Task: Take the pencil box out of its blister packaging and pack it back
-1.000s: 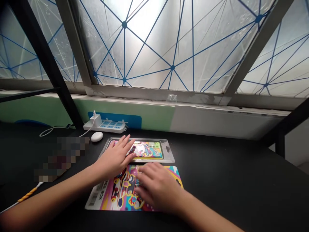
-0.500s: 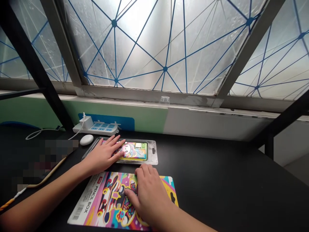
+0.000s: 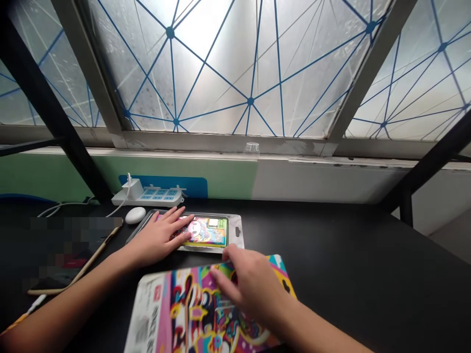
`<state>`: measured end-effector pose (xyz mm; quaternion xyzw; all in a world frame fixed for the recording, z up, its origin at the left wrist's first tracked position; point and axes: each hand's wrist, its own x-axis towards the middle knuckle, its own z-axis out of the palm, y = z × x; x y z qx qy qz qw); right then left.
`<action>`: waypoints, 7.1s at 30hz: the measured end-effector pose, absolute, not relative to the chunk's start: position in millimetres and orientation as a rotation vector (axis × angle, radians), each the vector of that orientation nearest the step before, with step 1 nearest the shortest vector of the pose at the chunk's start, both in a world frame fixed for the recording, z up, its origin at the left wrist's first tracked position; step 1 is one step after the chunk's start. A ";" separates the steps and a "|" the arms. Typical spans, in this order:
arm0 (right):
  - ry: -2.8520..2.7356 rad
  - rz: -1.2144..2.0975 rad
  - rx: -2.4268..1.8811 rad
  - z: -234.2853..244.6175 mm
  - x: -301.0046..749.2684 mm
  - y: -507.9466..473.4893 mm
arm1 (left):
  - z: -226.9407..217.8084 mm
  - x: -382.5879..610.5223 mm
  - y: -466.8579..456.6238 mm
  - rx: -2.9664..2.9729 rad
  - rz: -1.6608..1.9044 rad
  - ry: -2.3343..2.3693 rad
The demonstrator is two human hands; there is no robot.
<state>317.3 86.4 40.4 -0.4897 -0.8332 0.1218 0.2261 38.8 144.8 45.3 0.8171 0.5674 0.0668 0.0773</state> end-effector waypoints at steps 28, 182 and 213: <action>-2.026 0.746 -1.666 40.5 419.1 166.7 | 51.5 36.0 129.5 2.518 0.201 1.476; -2.163 0.011 -1.151 55.9 369.5 139.7 | 71.7 36.9 120.0 2.893 0.901 1.589; -2.688 -0.241 -0.954 26.1 335.7 117.6 | 60.1 39.1 122.9 2.679 0.307 1.342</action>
